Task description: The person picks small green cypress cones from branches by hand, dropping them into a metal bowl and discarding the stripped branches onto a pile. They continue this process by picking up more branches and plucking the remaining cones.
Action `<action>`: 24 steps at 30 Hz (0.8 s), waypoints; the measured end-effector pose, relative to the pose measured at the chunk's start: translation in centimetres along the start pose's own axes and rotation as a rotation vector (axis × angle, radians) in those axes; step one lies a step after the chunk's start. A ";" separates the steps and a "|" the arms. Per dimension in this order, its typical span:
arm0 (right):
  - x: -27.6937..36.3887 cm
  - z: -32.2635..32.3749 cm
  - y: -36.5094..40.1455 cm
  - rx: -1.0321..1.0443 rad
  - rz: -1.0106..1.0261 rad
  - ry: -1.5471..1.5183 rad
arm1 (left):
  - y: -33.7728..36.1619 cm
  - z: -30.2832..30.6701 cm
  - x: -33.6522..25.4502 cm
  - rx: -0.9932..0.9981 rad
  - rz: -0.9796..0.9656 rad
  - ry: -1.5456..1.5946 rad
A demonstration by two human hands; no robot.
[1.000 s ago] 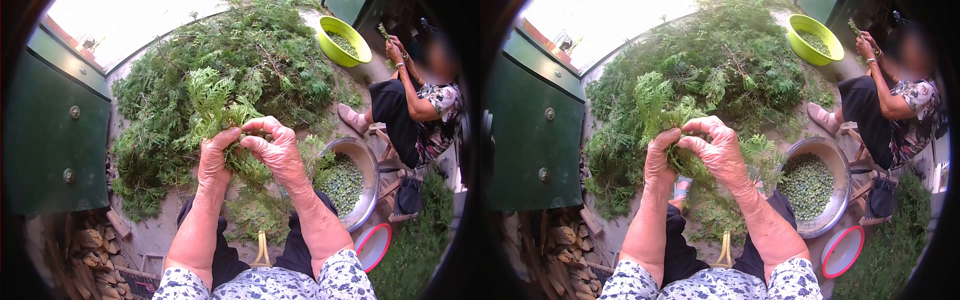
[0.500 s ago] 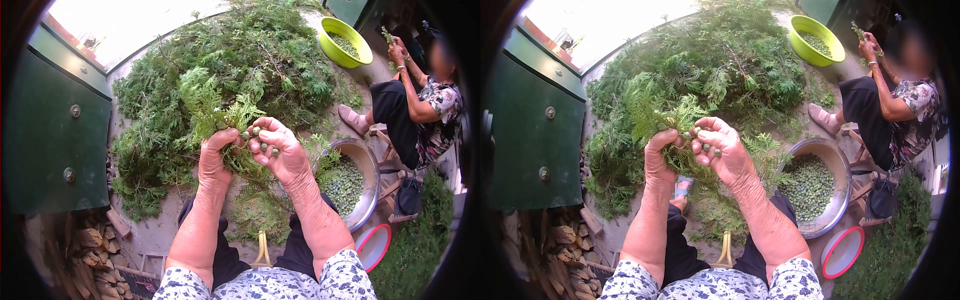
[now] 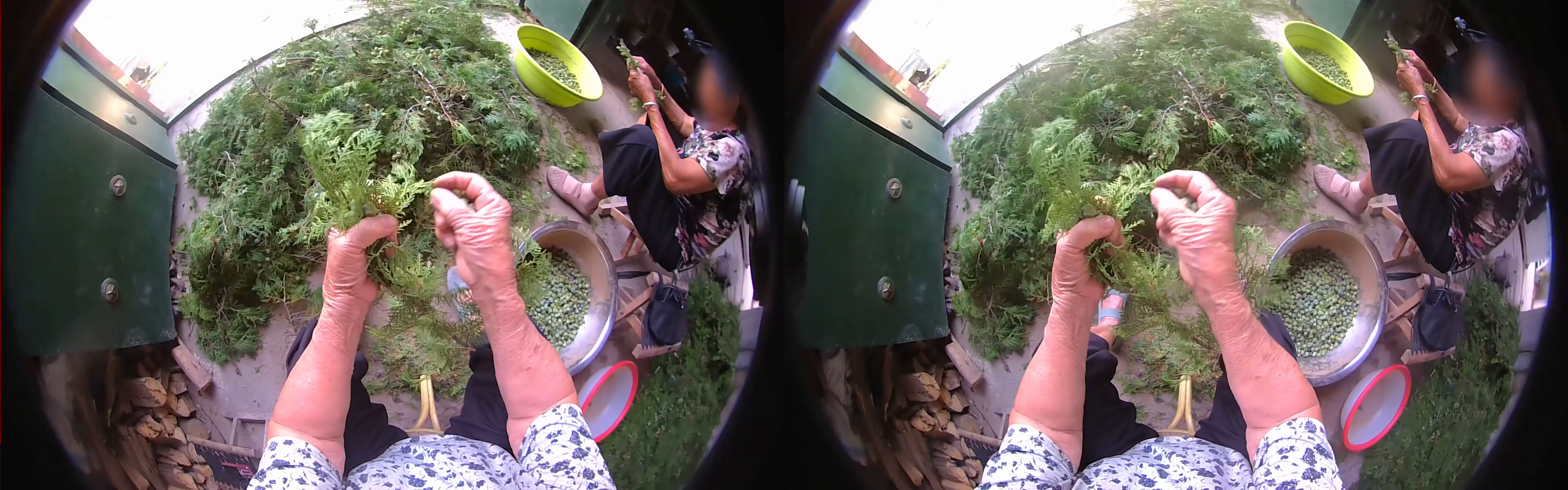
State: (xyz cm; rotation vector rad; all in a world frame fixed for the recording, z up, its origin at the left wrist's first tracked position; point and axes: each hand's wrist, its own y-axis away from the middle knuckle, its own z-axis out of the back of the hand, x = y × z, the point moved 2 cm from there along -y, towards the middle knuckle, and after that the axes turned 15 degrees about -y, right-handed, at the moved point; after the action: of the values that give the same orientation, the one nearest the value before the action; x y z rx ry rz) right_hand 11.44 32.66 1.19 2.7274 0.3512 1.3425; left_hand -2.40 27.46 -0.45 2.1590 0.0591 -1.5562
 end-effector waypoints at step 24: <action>9.8 27.8 6.9 -0.348 0.145 -0.263 | -0.6 1.1 -0.3 0.033 0.011 0.110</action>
State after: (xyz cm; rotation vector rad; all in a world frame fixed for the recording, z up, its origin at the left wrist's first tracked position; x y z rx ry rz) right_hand 40.33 29.07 -7.01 2.6204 -0.0939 0.9437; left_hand -3.62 27.67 -0.67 2.2652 0.0573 -1.4414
